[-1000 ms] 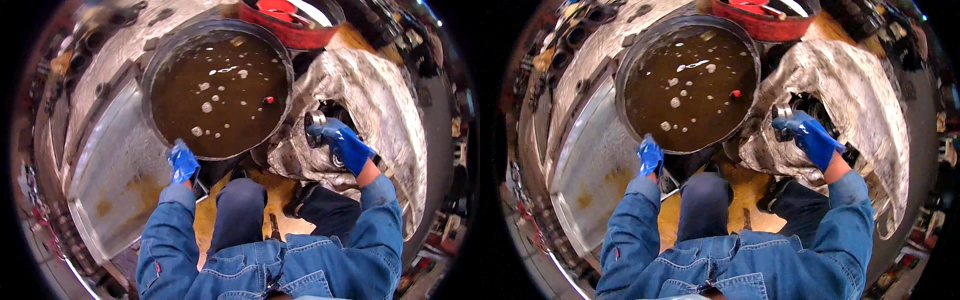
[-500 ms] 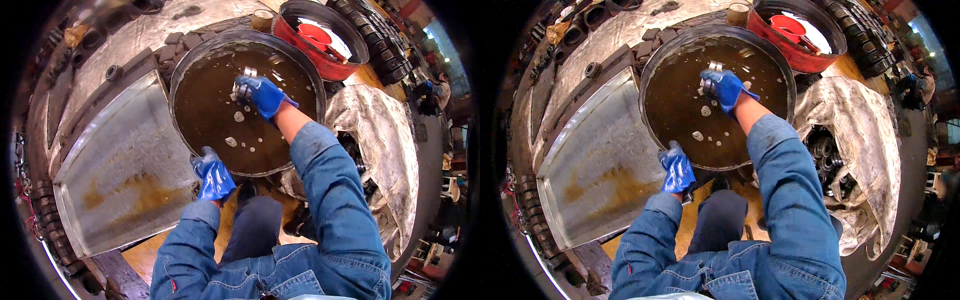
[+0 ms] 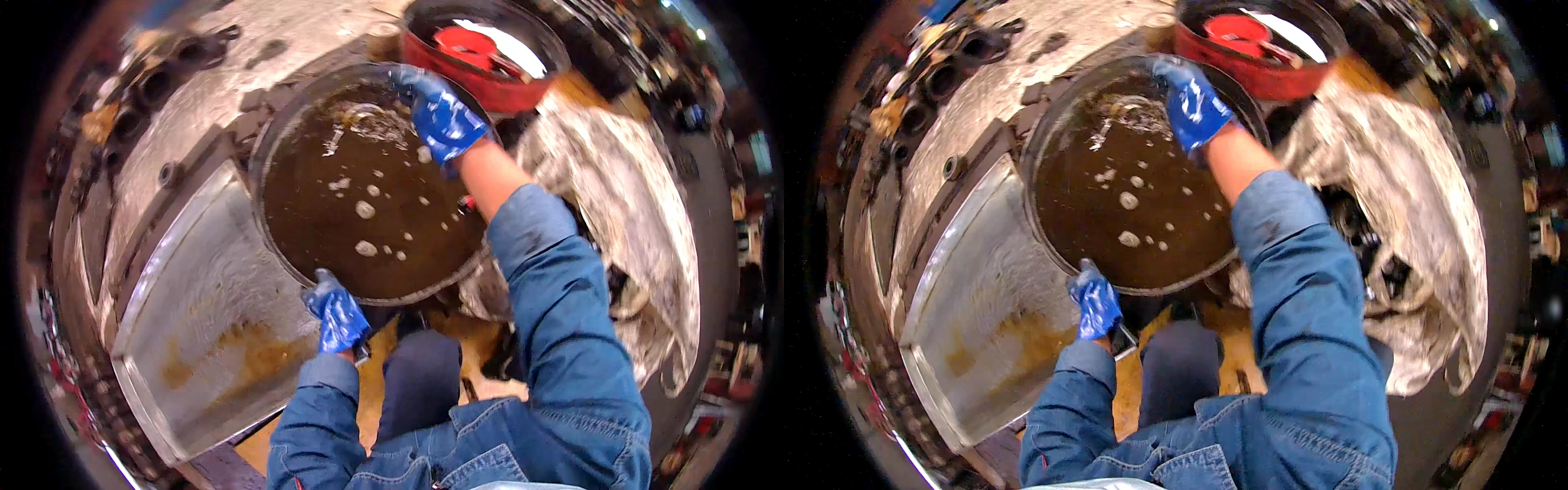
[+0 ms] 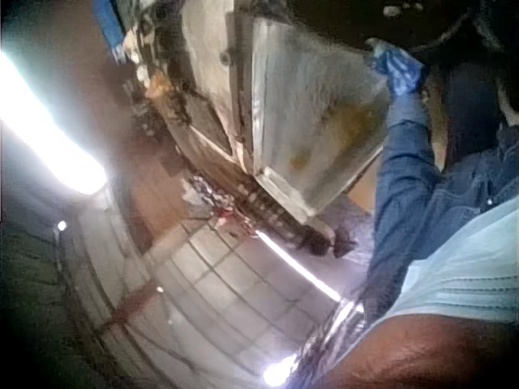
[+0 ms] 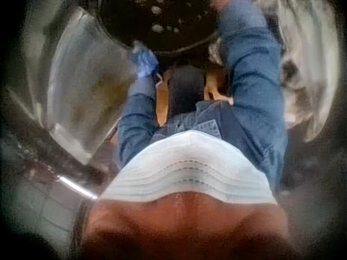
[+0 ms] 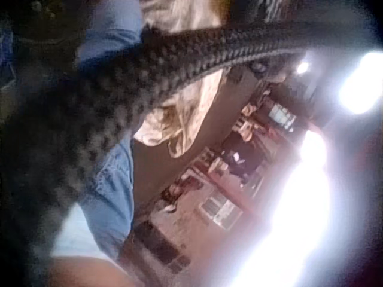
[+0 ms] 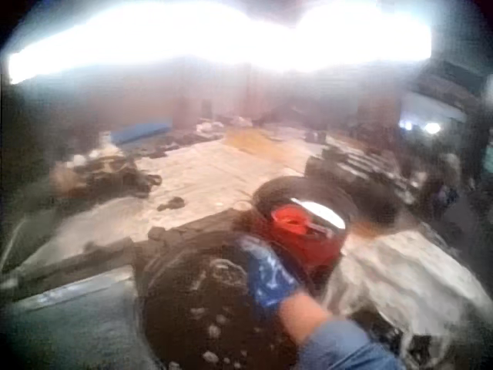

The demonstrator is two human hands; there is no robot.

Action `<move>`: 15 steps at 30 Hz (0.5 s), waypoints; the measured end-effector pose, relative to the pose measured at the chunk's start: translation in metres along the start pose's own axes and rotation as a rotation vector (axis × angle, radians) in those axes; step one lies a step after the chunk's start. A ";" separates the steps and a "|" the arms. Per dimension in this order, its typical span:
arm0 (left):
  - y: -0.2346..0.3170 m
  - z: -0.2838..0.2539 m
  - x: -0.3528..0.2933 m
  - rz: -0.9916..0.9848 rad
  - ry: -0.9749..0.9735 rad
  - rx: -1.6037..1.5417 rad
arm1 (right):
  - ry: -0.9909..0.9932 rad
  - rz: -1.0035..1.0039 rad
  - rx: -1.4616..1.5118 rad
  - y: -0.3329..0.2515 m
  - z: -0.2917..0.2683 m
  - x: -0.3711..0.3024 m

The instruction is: The person is cleaning metal bearing parts by hand. They repeatedly pick up individual bearings from a sack, dip them into a bucket of dark liquid, and rub them with gloved hands to remove grime. The cleaned parts are then placed into the liquid-filled bucket.

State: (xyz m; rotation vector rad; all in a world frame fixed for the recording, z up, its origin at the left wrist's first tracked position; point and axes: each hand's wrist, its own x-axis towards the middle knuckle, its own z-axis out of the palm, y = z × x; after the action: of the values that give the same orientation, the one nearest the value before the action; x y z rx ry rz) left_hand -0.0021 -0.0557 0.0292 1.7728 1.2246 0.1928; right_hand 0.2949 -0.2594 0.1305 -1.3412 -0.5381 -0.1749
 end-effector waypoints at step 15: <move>0.014 -0.038 -0.006 0.687 -0.421 0.589 | 0.459 1.226 -1.545 -0.006 -0.313 -0.354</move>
State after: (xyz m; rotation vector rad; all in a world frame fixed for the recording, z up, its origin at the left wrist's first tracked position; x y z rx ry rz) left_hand -0.0180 -0.0386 0.0629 2.5388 0.3429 -0.1694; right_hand 0.0699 -0.6241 -0.0693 -2.7358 1.1311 0.1905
